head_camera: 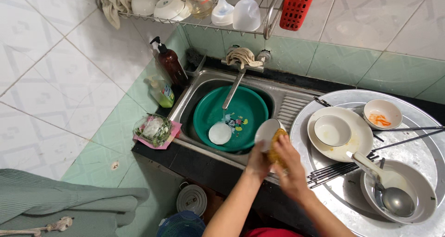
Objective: The person washes dishes at a kitchen sink, scrubbing bowls, a plate, a ladle and chopsticks with a sponge, rinsing them under the tap into a green basin, and placing the cleaned items on a metal tray beside the sink.
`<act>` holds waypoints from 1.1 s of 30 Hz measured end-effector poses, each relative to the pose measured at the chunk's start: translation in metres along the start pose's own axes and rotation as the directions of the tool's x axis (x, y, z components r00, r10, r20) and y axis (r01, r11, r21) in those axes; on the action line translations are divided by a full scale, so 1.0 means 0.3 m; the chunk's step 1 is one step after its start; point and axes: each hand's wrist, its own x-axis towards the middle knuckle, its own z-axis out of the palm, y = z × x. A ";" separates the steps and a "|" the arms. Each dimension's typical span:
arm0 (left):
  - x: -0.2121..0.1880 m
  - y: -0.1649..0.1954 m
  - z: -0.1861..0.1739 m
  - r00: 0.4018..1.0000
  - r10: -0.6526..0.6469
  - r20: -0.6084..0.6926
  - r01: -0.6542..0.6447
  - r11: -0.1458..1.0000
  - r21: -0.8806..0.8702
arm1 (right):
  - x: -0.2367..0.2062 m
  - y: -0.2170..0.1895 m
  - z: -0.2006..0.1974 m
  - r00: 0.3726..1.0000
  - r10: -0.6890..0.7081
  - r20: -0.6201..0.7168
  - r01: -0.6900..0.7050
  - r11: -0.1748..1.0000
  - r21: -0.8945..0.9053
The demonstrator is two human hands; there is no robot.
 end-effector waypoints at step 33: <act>0.058 0.084 0.103 0.561 0.689 0.459 -0.348 -0.307 0.886 | 0.035 0.039 0.076 0.659 0.749 0.068 -0.562 0.431 0.706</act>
